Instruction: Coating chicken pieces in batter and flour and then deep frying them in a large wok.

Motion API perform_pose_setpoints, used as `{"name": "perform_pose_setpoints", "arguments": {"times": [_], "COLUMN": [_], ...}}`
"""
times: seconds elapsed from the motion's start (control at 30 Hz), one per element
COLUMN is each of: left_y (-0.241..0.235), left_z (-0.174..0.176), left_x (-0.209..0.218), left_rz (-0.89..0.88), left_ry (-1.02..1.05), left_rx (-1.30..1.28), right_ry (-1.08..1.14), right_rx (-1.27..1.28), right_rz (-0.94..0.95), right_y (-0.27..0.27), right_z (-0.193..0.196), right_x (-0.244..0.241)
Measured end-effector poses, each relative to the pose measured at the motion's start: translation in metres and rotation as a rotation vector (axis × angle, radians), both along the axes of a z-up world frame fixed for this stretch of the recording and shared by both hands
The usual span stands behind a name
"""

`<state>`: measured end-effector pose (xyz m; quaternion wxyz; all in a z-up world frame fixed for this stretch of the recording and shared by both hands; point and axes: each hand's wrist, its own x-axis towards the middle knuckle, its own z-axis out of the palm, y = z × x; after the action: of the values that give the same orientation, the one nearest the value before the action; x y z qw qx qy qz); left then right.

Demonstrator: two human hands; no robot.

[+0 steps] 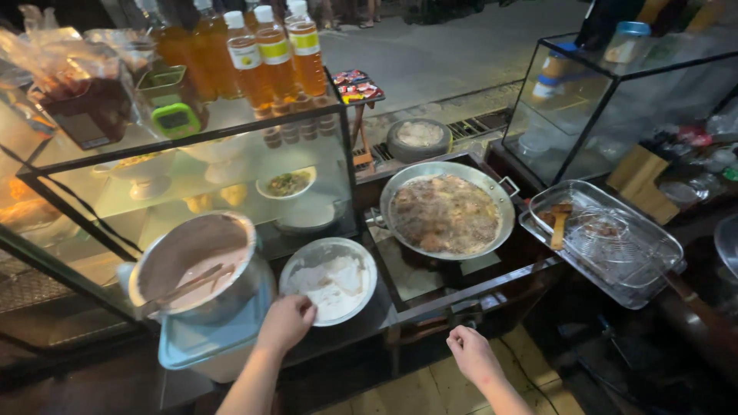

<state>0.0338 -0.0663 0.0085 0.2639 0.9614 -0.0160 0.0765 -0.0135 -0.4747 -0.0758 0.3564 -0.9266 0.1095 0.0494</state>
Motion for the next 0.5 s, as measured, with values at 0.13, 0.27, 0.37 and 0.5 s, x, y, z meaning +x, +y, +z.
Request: {"name": "perform_pose_setpoints", "arguments": {"times": [0.13, 0.27, 0.37, 0.5], "left_y": [-0.068, -0.140, -0.182, -0.219], "left_z": [-0.009, -0.023, -0.025, -0.032], "left_x": [-0.017, -0.038, -0.047, -0.046], "left_rz": [0.019, 0.068, 0.013, -0.053], "left_ry": [-0.019, 0.187, 0.193, 0.149], "left_rx": [-0.202, -0.355, -0.414, -0.464], "right_ry": [-0.054, -0.184, -0.213, -0.243], "right_rx": [0.005, 0.099, 0.128, 0.198], "right_rz": [0.032, 0.105, 0.125, 0.188], "right_y": [-0.020, -0.030, -0.032, -0.038], "right_z": [-0.013, -0.013, -0.006, 0.002], "right_x": [0.015, 0.021, 0.022, 0.018]}}
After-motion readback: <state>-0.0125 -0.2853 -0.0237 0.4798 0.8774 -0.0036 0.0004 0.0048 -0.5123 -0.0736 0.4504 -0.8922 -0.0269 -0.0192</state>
